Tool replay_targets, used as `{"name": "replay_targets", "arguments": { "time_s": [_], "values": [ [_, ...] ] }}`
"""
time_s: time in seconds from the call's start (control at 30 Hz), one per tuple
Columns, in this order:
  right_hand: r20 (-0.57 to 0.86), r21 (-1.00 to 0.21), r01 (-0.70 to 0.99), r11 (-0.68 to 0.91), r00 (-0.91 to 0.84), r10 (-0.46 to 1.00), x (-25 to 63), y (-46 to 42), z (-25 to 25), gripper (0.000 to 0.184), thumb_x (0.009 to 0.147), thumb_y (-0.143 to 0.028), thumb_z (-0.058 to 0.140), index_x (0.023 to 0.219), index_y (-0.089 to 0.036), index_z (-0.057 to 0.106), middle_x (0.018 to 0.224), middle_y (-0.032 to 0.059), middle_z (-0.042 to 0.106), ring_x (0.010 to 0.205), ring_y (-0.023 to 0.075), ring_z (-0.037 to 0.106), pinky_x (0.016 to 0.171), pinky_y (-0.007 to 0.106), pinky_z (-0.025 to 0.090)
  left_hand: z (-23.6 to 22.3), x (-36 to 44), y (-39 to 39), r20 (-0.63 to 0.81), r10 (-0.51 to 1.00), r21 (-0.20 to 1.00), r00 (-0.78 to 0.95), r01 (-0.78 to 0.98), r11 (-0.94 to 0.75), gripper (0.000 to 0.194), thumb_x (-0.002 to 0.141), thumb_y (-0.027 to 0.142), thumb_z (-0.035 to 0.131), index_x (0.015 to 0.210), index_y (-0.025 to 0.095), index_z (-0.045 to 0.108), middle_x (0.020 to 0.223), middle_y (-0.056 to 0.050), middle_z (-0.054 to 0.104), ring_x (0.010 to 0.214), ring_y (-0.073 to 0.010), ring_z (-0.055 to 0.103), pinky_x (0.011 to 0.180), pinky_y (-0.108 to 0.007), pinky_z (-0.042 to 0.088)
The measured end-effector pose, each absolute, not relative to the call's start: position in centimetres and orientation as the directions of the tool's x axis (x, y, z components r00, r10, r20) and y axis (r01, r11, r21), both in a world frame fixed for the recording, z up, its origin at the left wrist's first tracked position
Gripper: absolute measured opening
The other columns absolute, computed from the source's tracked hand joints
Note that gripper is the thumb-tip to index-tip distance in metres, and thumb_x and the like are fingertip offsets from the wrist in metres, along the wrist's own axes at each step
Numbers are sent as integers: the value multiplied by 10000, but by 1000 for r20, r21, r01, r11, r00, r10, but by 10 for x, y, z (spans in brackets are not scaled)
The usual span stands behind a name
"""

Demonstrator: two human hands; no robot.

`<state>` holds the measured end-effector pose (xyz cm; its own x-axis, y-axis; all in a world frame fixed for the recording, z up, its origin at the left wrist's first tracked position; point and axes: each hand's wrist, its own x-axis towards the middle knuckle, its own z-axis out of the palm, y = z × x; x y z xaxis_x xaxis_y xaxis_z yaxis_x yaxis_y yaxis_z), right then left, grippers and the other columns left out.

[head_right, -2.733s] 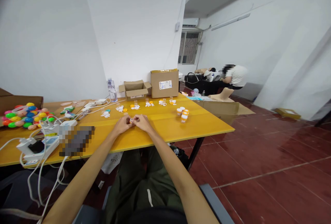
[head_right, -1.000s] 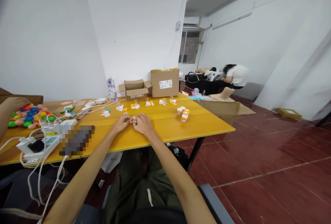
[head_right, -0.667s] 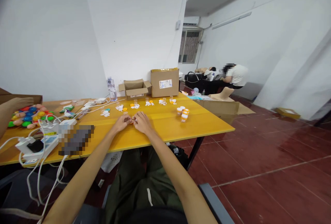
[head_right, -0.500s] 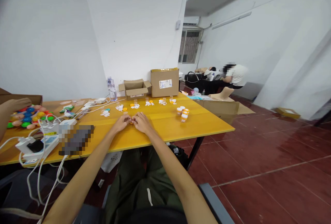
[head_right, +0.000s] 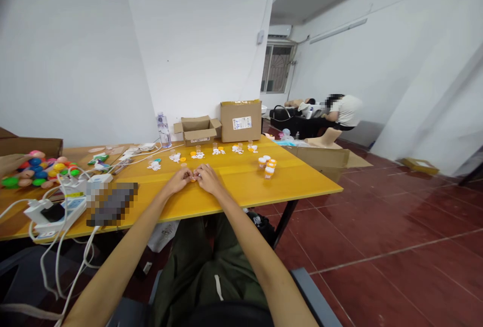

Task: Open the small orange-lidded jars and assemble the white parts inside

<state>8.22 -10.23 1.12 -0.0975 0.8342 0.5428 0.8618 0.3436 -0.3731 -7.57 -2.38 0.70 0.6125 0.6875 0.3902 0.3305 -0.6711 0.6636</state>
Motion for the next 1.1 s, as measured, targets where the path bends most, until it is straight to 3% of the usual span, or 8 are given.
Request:
{"name": "replay_targets", "arguments": {
  "time_s": [0.43, 0.67, 0.87, 1.1],
  "values": [
    [520, -427, 825, 369, -110, 847, 83, -102, 12, 144, 873, -88, 590, 839, -214, 650, 1033, 50, 649, 1018, 202, 570, 938, 358, 457, 11, -78, -30, 393, 675, 626, 624, 356, -694, 94, 814, 165, 547, 736, 211, 573, 778, 4, 611, 782, -176, 587, 827, -329, 497],
    [581, -416, 838, 354, -56, 812, 84, -99, 9, 156, 887, -102, 559, 840, -224, 644, 1008, 43, 636, 1009, 203, 566, 939, 360, 448, 12, -78, -30, 397, 678, 623, 619, 361, -694, 101, 820, 178, 568, 726, 215, 575, 753, 8, 607, 772, -176, 591, 814, -317, 498],
    [614, -444, 867, 226, 111, 781, 88, -94, 5, 179, 903, -117, 530, 829, -230, 648, 983, 57, 635, 985, 219, 570, 919, 361, 453, 14, -77, -32, 399, 675, 621, 621, 359, -697, 79, 810, 184, 586, 735, 211, 590, 716, 21, 576, 735, -167, 578, 771, -303, 499],
    [552, -489, 871, -42, 347, 758, 97, -92, 0, 178, 899, -165, 540, 806, -234, 676, 966, 88, 653, 968, 255, 583, 876, 384, 479, 17, -76, -34, 422, 679, 600, 600, 376, -706, 111, 775, 146, 598, 683, 209, 598, 721, 12, 586, 731, -168, 578, 767, -302, 506]
  ]
}}
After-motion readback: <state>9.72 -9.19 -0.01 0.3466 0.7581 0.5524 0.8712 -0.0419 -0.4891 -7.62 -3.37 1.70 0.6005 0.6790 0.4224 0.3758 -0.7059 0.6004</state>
